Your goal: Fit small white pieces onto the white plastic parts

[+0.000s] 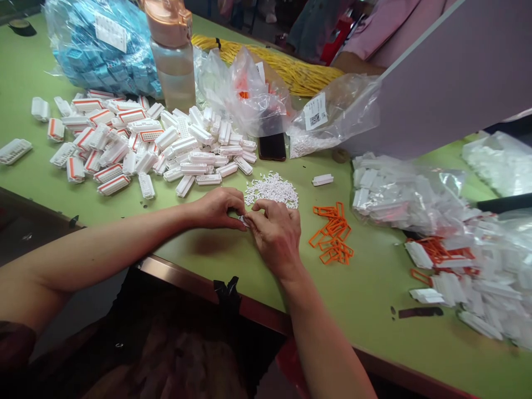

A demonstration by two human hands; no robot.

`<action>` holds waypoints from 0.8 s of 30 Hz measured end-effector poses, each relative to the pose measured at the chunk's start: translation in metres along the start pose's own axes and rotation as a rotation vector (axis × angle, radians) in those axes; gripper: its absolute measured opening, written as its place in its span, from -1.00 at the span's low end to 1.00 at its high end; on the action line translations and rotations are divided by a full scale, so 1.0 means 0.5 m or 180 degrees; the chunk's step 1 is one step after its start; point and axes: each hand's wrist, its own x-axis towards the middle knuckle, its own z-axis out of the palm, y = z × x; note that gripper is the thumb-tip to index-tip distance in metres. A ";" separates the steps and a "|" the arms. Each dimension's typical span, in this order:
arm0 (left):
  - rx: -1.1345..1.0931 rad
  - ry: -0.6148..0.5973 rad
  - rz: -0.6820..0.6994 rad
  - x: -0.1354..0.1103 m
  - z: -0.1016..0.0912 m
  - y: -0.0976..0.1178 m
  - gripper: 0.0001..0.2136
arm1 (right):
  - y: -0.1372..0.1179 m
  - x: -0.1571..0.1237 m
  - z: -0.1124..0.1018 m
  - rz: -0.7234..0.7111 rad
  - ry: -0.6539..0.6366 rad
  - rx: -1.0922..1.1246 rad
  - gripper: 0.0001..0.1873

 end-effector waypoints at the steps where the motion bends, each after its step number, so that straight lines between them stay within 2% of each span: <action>1: -0.0026 0.0010 0.0005 0.000 0.000 0.000 -0.73 | -0.002 -0.001 -0.002 -0.0033 0.0001 -0.0102 -0.79; 5: -0.0097 0.0023 0.0003 -0.001 -0.001 0.002 -0.76 | -0.009 -0.007 -0.007 -0.0380 0.0128 -0.0511 -0.82; 8: -0.0051 0.0030 -0.0031 -0.001 0.000 0.001 -0.76 | -0.016 -0.013 -0.009 -0.0626 0.0253 -0.0567 -0.83; 12: 0.0036 0.0040 -0.0077 -0.001 0.002 -0.001 -0.75 | -0.019 -0.016 -0.007 -0.0613 0.0245 -0.0430 -0.82; 14: 0.0038 0.0036 -0.0092 -0.001 0.000 -0.002 -0.75 | -0.007 -0.017 -0.005 -0.0405 0.0250 -0.0095 -0.83; 17: 0.0018 -0.0018 -0.0097 0.000 -0.003 -0.001 -0.76 | 0.027 -0.016 -0.004 0.0294 0.0426 0.0625 -0.80; 19: 0.0002 -0.0061 -0.0072 0.000 -0.006 -0.001 -0.77 | 0.052 -0.010 -0.004 0.0698 0.0433 0.0827 -0.78; 21: 0.0000 -0.0076 -0.0053 0.000 -0.007 -0.002 -0.77 | 0.069 0.001 -0.001 0.0863 0.0143 0.0817 -0.79; 24: -0.0007 -0.0087 -0.0045 -0.001 -0.005 -0.005 -0.77 | 0.078 0.024 0.010 0.0830 -0.0351 0.0653 -0.82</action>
